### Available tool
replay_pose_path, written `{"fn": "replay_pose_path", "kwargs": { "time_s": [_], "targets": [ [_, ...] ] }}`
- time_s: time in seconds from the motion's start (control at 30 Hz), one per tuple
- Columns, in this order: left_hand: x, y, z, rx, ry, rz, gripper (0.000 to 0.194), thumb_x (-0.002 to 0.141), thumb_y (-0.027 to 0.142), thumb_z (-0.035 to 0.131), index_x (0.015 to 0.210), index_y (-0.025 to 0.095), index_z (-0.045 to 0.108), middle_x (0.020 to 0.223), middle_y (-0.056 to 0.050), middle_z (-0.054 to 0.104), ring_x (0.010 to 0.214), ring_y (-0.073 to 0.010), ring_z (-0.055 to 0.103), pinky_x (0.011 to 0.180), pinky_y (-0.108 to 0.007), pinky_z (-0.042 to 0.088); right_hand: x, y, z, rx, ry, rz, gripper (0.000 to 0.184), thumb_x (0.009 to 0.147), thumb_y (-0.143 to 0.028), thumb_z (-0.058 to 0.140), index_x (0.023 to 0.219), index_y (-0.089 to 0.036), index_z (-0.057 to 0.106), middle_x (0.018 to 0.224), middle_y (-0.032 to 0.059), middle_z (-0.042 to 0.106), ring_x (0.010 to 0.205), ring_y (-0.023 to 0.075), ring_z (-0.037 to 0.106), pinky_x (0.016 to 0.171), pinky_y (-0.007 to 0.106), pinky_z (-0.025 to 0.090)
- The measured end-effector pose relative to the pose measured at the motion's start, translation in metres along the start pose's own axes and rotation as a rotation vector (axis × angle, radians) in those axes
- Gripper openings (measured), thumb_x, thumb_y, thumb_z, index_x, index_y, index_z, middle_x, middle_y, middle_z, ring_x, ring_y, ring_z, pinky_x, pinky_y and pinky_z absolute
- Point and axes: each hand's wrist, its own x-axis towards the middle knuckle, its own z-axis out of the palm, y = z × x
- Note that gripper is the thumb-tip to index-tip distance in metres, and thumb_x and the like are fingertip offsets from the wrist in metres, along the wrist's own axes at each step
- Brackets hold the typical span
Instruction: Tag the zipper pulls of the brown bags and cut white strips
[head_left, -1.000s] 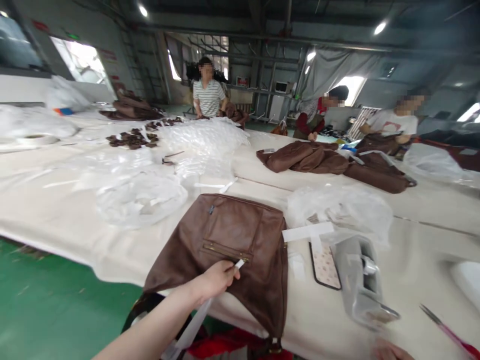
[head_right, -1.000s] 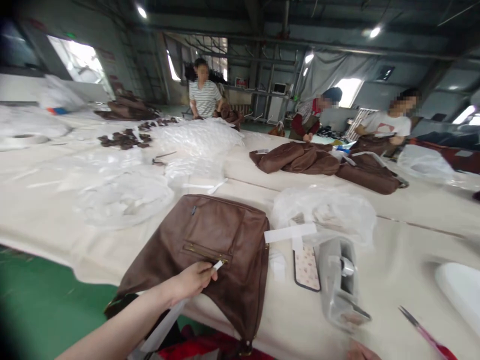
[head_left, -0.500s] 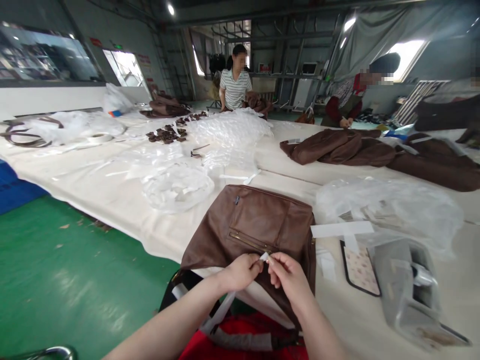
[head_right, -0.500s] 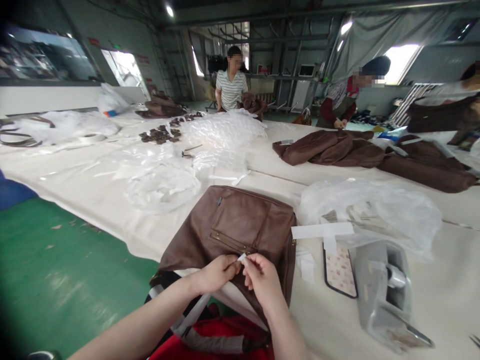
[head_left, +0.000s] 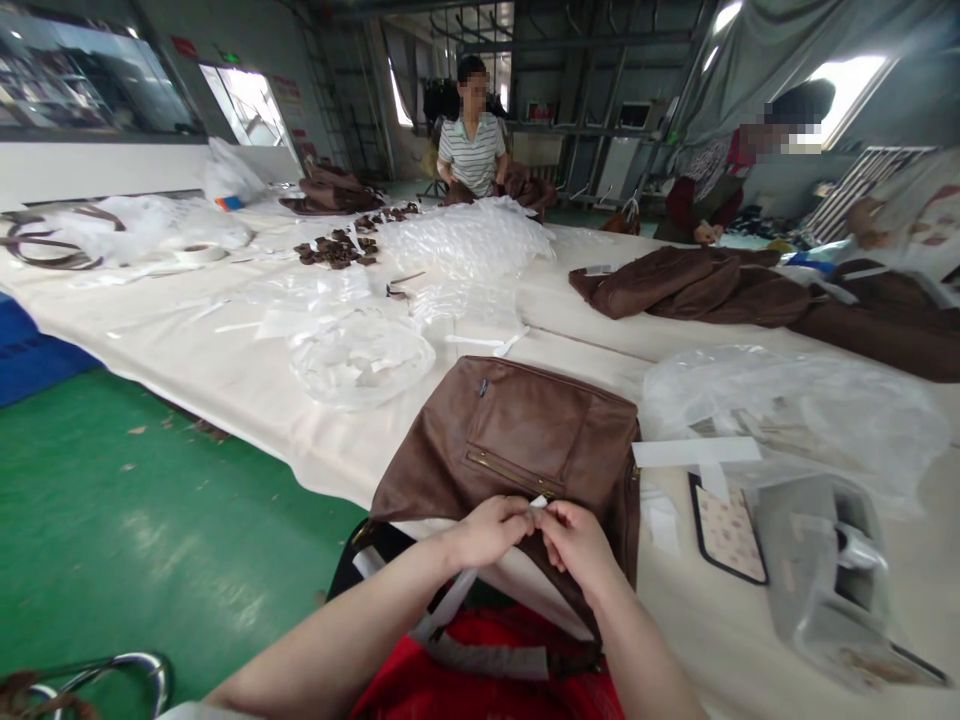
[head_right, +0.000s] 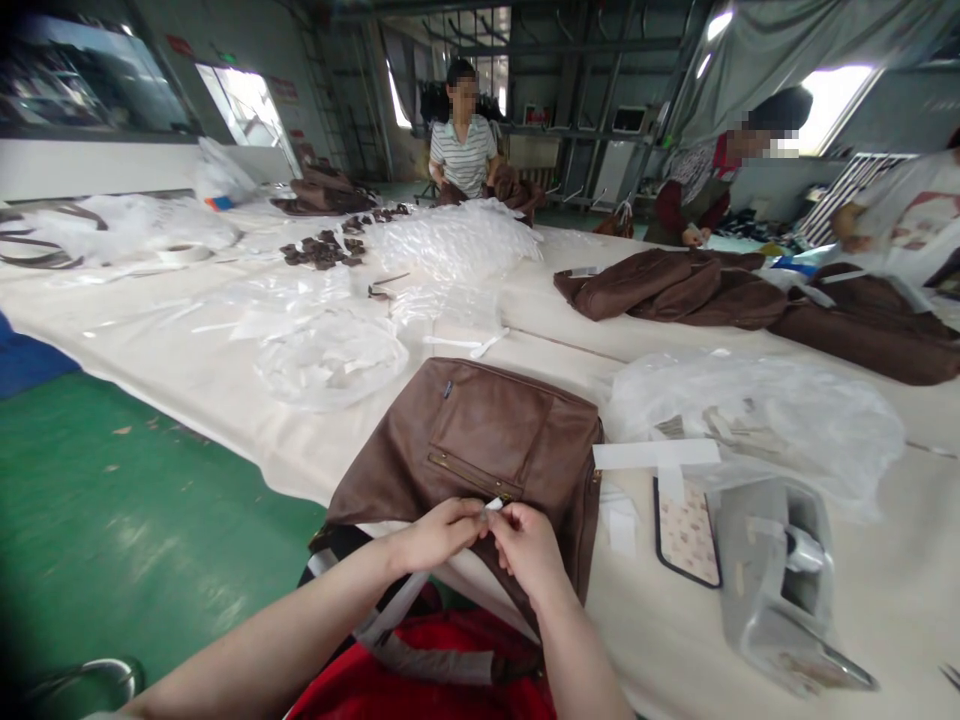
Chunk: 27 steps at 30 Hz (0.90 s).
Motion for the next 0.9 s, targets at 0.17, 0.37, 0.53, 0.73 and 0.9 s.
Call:
{"fn": "replay_pose_path", "kwargs": {
  "time_s": [0.17, 0.37, 0.53, 0.73, 0.9],
  "targets": [
    [0.003, -0.002, -0.001, -0.22, -0.021, -0.143, 0.038, 0.085, 0.051, 0.049, 0.071, 0.016, 0.052, 0.055, 0.006, 0.043, 0.049, -0.0087, 0.034, 0.047, -0.023, 0.023, -0.004, 0.001, -0.006, 0.016, -0.051, -0.007, 0.03, 0.073, -0.047, 0.064, 0.075, -0.017, 0.064, 0.058, -0.0044, 0.056, 0.044, 0.0079, 0.051, 0.04, 0.018, 0.038],
    [-0.003, 0.004, -0.007, -0.565, -0.211, -0.341, 0.037, 0.079, 0.053, 0.058, 0.077, 0.018, 0.049, 0.048, 0.013, 0.022, 0.039, -0.0043, 0.009, 0.041, -0.022, 0.006, -0.01, 0.0, -0.01, 0.053, -0.134, -0.021, 0.033, 0.072, -0.047, 0.065, 0.082, -0.015, 0.067, 0.066, -0.0014, 0.061, 0.051, 0.0094, 0.057, 0.049, 0.022, 0.047],
    [-0.008, 0.01, -0.004, -0.807, -0.461, -0.451, 0.023, 0.086, 0.038, 0.053, 0.075, 0.018, 0.047, 0.052, 0.01, 0.02, 0.039, -0.0053, 0.006, 0.036, -0.018, 0.006, -0.009, 0.004, -0.008, 0.047, -0.161, -0.043, 0.021, 0.076, -0.037, 0.062, 0.075, -0.016, 0.065, 0.057, -0.0035, 0.06, 0.05, 0.0093, 0.054, 0.05, 0.021, 0.045],
    [-0.01, 0.009, 0.003, -0.995, -0.53, -0.454, 0.018, 0.087, 0.027, 0.051, 0.072, 0.017, 0.047, 0.05, 0.01, 0.017, 0.039, -0.0055, 0.001, 0.032, -0.014, 0.007, -0.007, 0.007, -0.009, 0.02, -0.146, -0.067, 0.017, 0.079, -0.032, 0.059, 0.079, -0.017, 0.066, 0.059, -0.0041, 0.062, 0.05, 0.0082, 0.054, 0.05, 0.02, 0.045],
    [-0.013, 0.012, 0.005, -0.823, -0.466, -0.386, 0.02, 0.083, 0.03, 0.049, 0.068, 0.018, 0.044, 0.048, 0.01, 0.018, 0.037, -0.0052, 0.006, 0.033, -0.015, 0.011, 0.0, 0.008, -0.005, -0.033, -0.099, -0.01, 0.021, 0.078, -0.033, 0.06, 0.069, -0.015, 0.066, 0.051, -0.0014, 0.062, 0.044, 0.0094, 0.056, 0.043, 0.019, 0.043]
  ]
}}
